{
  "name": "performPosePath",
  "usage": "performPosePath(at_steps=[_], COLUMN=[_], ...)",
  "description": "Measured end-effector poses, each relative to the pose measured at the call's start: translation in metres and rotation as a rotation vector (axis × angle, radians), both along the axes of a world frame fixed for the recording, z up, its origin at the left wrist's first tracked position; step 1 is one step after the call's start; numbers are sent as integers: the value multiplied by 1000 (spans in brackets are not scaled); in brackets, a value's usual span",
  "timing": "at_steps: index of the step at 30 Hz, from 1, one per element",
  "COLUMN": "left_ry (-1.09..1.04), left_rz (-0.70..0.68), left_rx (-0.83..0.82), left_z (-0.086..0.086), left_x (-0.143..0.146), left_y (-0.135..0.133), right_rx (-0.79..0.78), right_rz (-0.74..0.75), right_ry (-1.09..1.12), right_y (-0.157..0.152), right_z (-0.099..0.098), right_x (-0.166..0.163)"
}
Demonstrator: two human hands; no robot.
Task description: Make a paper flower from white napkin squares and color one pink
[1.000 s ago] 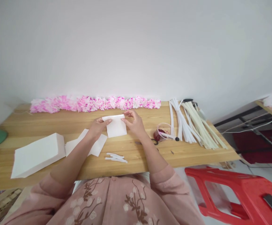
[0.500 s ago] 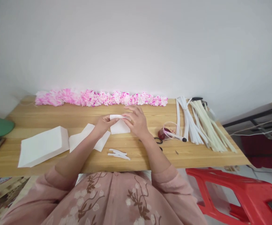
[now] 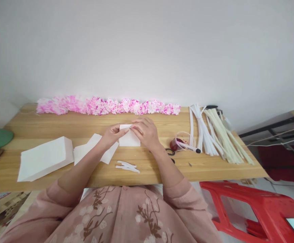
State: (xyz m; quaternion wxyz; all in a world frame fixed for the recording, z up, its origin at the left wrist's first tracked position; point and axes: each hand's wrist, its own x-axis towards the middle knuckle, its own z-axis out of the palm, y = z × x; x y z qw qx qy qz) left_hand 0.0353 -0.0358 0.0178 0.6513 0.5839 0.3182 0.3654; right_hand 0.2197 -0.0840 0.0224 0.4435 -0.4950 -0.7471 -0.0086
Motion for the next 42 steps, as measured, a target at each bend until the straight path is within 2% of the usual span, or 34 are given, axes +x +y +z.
performPosePath(at_steps=[3,6,16,23,28,35,38,42], left_ry=[-20,0,19,30,35,-77,-81,-129], left_rz=[-26,17,116,17,0,-68,-31,111], left_rx=[52,55,27,28,34,17,-51,-112], left_z=[4,5,-7,0,-1,0,-3,-9], left_x=[-3,-6,-7,-5,-5,-3,0,2], left_y=[1,3,9,4,5,3,2,5], right_rx=[4,-32,-57,-71,-57,-12,-40,-187], right_rz=[-1,-8,8,3,-38,-79,-68,40], right_ry=[0,6,96,103,78,54,156,552], right_y=[0,0,-5,-4,-3,-2,-2,0], right_z=[-1,0,9,9,6,3,1,-2], right_x=[0,-1,0,-1,0,1,1,4])
